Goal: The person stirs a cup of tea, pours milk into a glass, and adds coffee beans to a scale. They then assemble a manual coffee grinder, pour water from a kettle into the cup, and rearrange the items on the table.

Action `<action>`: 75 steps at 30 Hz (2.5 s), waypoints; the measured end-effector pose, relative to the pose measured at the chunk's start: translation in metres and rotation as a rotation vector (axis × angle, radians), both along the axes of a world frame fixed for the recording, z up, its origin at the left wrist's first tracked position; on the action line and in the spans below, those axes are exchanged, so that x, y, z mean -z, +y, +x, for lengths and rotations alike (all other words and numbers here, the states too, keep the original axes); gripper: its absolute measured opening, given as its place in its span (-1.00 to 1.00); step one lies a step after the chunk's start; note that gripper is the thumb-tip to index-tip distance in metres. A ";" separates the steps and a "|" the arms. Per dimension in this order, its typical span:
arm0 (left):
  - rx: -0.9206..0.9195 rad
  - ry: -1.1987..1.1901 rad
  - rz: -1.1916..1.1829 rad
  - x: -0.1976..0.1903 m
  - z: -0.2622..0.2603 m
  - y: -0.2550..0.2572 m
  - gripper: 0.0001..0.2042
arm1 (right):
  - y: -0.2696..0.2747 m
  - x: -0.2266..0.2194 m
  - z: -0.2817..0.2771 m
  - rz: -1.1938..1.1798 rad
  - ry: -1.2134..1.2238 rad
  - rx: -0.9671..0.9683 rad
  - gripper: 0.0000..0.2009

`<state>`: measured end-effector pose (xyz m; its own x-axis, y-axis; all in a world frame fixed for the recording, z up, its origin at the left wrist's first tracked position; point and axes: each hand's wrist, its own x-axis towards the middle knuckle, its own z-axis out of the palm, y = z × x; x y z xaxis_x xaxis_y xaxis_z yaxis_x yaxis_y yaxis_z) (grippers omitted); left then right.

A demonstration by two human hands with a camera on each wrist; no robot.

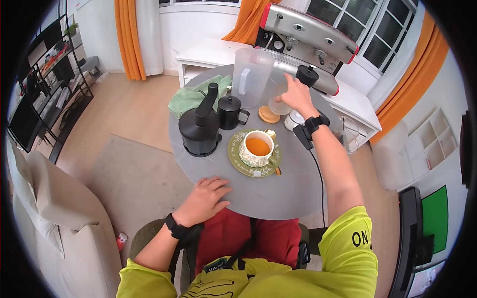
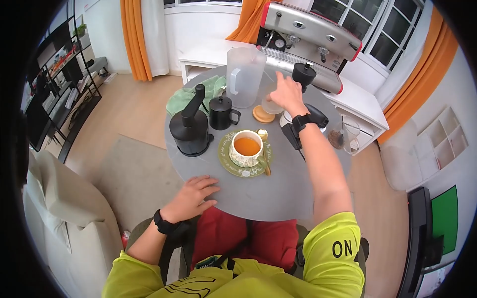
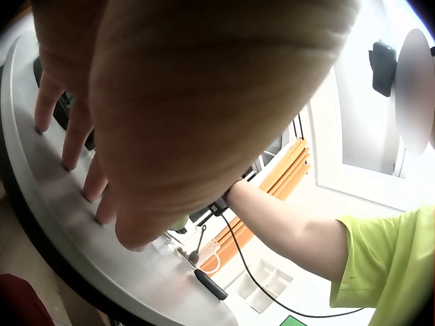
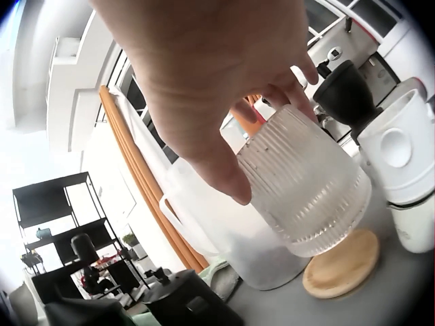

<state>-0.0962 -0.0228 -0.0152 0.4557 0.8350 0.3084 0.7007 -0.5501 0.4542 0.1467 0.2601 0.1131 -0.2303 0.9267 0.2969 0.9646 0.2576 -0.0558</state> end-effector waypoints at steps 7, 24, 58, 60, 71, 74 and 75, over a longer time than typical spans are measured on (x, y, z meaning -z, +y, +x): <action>0.000 0.036 -0.018 -0.007 0.000 -0.003 -0.65 | -0.005 -0.004 -0.013 -0.097 0.439 -0.119 -0.03; 0.018 0.015 -0.007 -0.005 -0.004 0.000 -0.66 | -0.010 -0.007 -0.020 -0.102 0.408 -0.110 -0.05; -0.011 -0.010 -0.047 -0.009 -0.005 0.003 -0.66 | 0.016 0.039 -0.011 -0.073 0.199 -0.057 -0.08; -0.012 -0.018 -0.049 -0.008 -0.005 0.004 -0.67 | 0.017 0.040 -0.011 -0.077 0.201 -0.054 -0.08; -0.005 -0.053 -0.049 -0.010 -0.004 0.006 -0.67 | 0.026 0.055 0.001 -0.006 0.011 -0.208 -0.10; -0.008 -0.052 -0.048 -0.009 -0.004 0.005 -0.68 | 0.030 0.034 0.024 0.062 0.164 -0.251 -0.16; -0.008 -0.059 -0.045 -0.009 -0.003 0.005 -0.68 | 0.026 0.029 0.032 0.060 0.163 -0.248 -0.16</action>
